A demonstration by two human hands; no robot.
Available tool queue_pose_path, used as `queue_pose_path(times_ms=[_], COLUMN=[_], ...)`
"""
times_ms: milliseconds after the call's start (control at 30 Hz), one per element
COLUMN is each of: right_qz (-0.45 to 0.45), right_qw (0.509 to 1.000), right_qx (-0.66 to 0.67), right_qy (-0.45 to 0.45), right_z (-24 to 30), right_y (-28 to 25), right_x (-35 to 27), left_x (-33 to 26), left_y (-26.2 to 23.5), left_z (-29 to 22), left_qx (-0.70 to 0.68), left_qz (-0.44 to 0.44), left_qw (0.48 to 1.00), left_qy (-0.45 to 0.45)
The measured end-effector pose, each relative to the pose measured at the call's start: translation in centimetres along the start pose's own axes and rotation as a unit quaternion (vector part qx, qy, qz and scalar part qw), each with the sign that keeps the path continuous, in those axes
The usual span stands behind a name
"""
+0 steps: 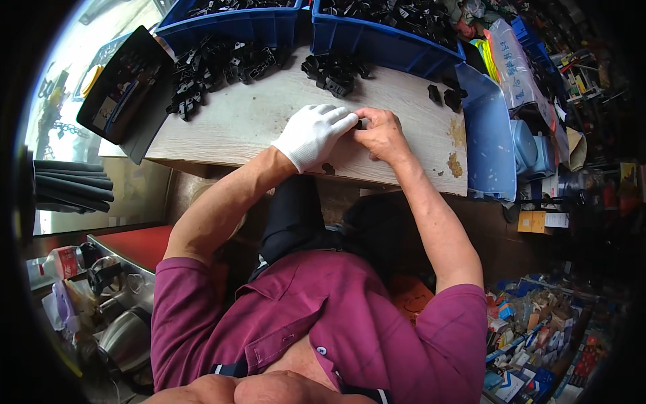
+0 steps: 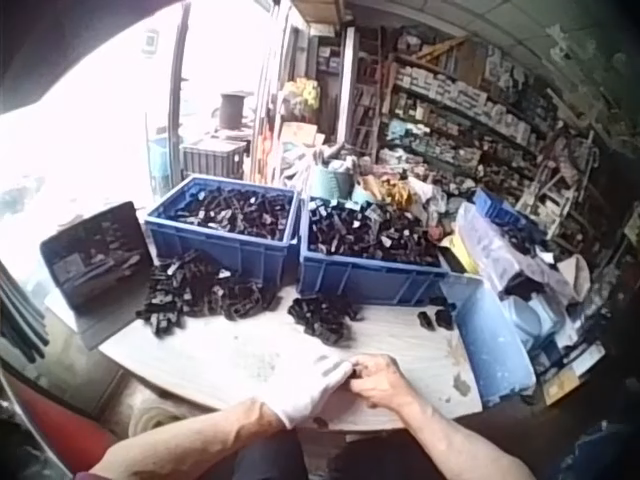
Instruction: The person is inspecting and sorting small black plastic hardware components on a wooden workbench.
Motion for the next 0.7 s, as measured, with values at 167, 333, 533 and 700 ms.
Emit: queue_pose_path(times_ms=[167, 333, 533, 700], right_qz=[-0.003, -0.007, -0.07, -0.211], right_qw=[1.0, 1.0, 0.975, 0.938], right_qx=[-0.018, 0.017, 0.199, 0.252], right_qy=[-0.004, 0.002, 0.065, 0.11], right_z=[0.2, -1.2, -2.6, -5.7], right_y=[0.4, -0.4, -2.0, -7.3], right_x=[-0.3, 0.0, -0.5, 0.8], left_x=[-0.6, -0.1, -2.9, -3.6], left_y=[-0.2, -1.9, -6.6, -5.7], left_z=[-0.2, 0.8, 10.7, 10.5], left_qx=[-0.004, 0.022, 0.337, 0.352], left_qz=[-0.008, -0.074, -0.172, -0.097], left_qw=[1.0, 0.993, 0.892, 0.91], left_qy=[-0.003, -0.086, -0.248, -0.194])
Point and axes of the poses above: each hand's wrist, its own x-axis towards the middle knuckle, its own y-axis out of the palm, z = x × y, the point moved 4 cm from there along x, towards the middle knuckle, and after that the axes turned 4 degrees about -z, right-handed, at the moved point
